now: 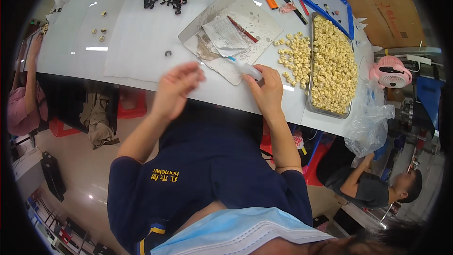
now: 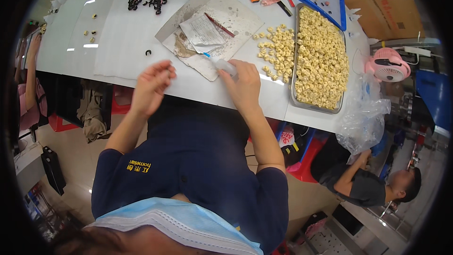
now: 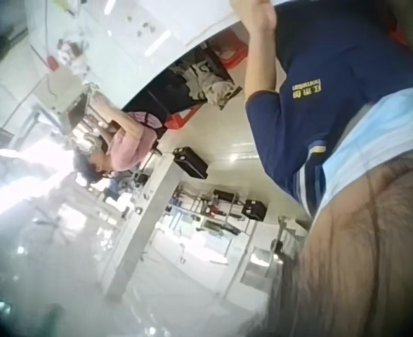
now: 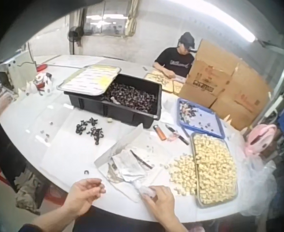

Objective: The person assembles small parts by applying glue from a bottle onto curved pieces, attaching them to small plastic blocks by hand, and placing the assembled pieces on the desk.

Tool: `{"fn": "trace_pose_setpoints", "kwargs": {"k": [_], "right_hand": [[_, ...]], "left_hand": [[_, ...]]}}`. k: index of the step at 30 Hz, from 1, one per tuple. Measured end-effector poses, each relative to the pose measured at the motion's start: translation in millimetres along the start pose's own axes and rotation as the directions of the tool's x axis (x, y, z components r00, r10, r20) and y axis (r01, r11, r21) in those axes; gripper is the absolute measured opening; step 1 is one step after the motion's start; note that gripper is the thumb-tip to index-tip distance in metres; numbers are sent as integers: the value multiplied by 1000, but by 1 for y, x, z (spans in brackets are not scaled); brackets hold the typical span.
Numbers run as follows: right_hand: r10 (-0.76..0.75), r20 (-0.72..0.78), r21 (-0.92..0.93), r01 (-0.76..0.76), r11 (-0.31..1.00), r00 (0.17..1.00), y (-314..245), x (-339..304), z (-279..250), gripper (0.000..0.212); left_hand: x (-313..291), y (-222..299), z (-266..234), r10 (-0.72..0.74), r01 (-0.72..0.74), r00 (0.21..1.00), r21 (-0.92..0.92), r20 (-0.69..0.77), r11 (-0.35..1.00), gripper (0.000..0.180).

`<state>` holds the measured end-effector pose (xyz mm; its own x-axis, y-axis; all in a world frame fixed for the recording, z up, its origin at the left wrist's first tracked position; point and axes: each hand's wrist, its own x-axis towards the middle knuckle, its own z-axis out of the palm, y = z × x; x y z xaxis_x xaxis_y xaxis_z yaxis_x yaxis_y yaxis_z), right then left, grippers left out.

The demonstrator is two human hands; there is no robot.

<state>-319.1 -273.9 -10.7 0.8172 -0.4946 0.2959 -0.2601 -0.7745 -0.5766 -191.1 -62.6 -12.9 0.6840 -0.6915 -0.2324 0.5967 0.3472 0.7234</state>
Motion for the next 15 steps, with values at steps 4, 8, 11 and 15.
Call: {"fn": "trace_pose_setpoints", "kwargs": {"k": [4, 8, 11, 15], "right_hand": [[265, 94, 473, -277, 836, 960, -6, -24, -14, 25], [262, 138, 659, -287, 696, 955, -17, -45, -42, 17], [302, 161, 682, -327, 654, 940, -19, -59, -48, 18], [307, 134, 701, -309, 642, 942, -27, -59, -50, 19]], "left_hand": [[-19, -30, 15, -231, 243, 966, -99, 116, 965, 27], [-31, -30, 31, -287, 286, 952, 21, 107, 958, 27], [-32, -31, 35, -233, 226, 968, 75, 95, 971, 28], [-31, -30, 37, -237, 230, 967, 82, 94, 970, 29]]}}
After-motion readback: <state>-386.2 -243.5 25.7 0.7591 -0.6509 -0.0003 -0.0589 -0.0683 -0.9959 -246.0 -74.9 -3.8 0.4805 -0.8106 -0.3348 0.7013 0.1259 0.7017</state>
